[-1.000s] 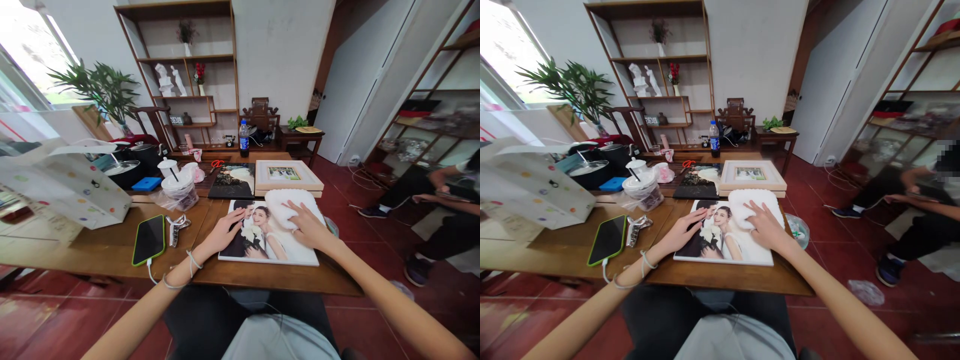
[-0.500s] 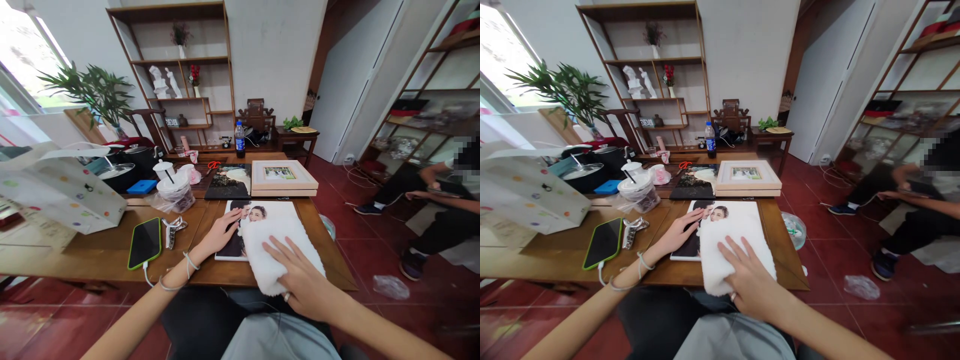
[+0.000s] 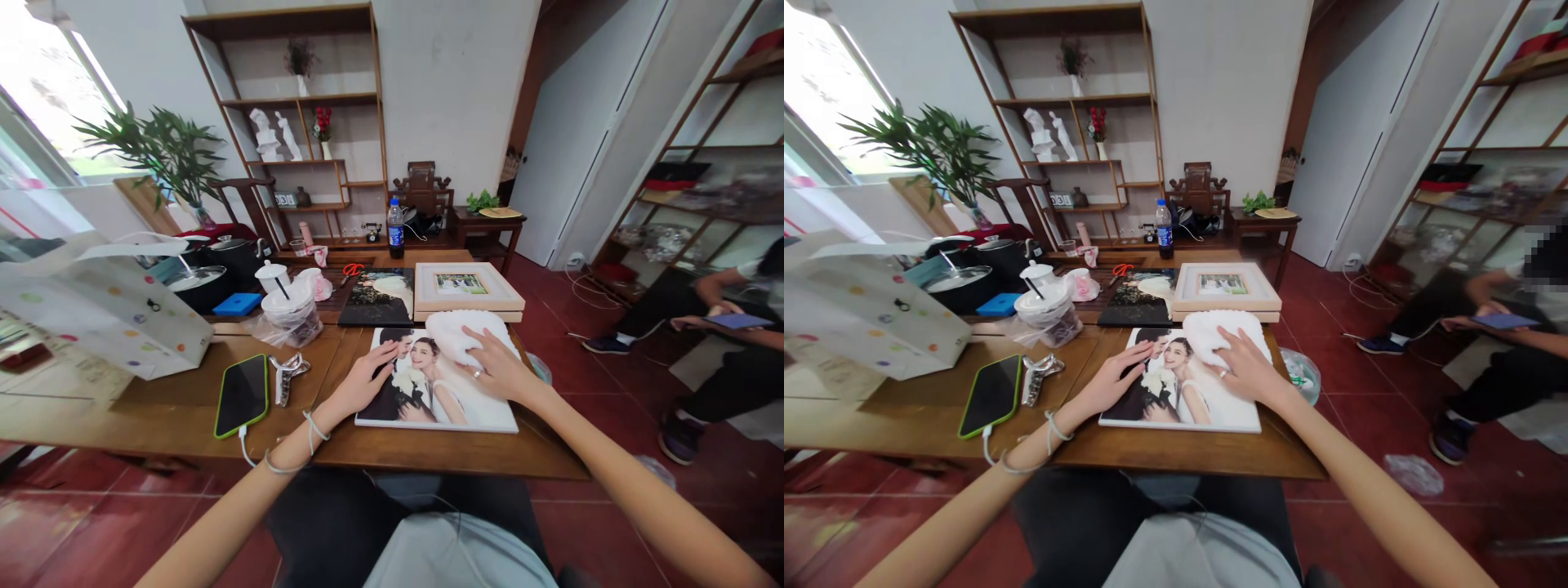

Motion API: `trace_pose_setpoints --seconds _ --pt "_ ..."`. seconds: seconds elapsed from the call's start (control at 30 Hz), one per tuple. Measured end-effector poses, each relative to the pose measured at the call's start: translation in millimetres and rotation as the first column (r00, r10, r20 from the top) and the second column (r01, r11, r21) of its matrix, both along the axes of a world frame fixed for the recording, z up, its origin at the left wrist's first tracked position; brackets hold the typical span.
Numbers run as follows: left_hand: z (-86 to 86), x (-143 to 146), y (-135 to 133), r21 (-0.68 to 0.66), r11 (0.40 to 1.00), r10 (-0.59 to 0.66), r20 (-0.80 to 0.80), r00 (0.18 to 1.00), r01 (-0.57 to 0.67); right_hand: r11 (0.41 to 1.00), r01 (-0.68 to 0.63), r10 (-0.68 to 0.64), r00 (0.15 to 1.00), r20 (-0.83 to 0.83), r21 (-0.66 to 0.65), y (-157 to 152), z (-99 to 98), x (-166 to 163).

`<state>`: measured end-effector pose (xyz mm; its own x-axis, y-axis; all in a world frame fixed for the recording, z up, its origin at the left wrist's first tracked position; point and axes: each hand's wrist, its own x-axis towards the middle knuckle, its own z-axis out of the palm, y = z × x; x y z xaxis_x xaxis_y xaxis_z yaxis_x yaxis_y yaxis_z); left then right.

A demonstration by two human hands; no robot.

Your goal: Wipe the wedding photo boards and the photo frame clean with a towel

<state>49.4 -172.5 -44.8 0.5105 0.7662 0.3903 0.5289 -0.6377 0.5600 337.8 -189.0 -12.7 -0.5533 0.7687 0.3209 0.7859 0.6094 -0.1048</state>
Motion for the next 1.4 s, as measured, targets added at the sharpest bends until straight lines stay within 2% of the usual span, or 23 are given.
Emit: trace_pose_setpoints --seconds 0.17,0.4,0.5,0.63,0.8,0.9,1.03,1.13,1.3,1.4 --pt "-0.3 0 0 0.007 1.000 -0.002 0.010 1.000 0.002 0.999 0.031 -0.030 0.998 0.047 -0.021 -25 4.8 0" --pt "0.5 1 -1 0.017 1.000 0.003 0.021 1.000 -0.004 0.987 -0.073 0.089 0.990 0.109 -0.142 -98 11.1 -21" --pt "1.3 2 -2 0.027 1.000 0.000 0.020 1.000 -0.001 0.975 -0.145 0.162 0.983 0.090 -0.168 -114 9.7 -31" --pt "2.3 2 -2 0.024 1.000 -0.006 -0.003 1.000 0.006 0.974 -0.173 0.185 0.980 0.070 -0.148 -96 9.7 -38" --pt "1.4 1 -2 0.018 1.000 -0.005 0.003 1.000 0.005 0.987 -0.139 0.142 0.989 0.037 -0.084 -36 11.3 -27" --pt "1.1 0 -1 0.010 1.000 -0.005 0.009 1.000 0.005 0.996 -0.072 0.075 0.996 0.043 -0.053 -5 10.4 -13" --pt "2.1 1 -2 0.003 1.000 0.002 0.013 1.000 -0.002 0.999 0.002 -0.001 1.000 0.026 -0.033 6 7.9 -2" --pt "2.5 1 -2 0.004 1.000 0.000 0.018 1.000 0.000 0.999 -0.018 0.019 0.999 0.026 -0.035 -14 7.7 -6" --pt "1.9 1 -2 0.013 1.000 -0.004 0.018 1.000 0.004 0.992 -0.020 0.026 0.999 0.048 -0.128 -79 9.4 -28" --pt "1.4 1 -2 0.012 1.000 -0.003 0.021 1.000 0.002 0.981 -0.073 0.084 0.995 0.054 -0.177 -113 9.2 -42"
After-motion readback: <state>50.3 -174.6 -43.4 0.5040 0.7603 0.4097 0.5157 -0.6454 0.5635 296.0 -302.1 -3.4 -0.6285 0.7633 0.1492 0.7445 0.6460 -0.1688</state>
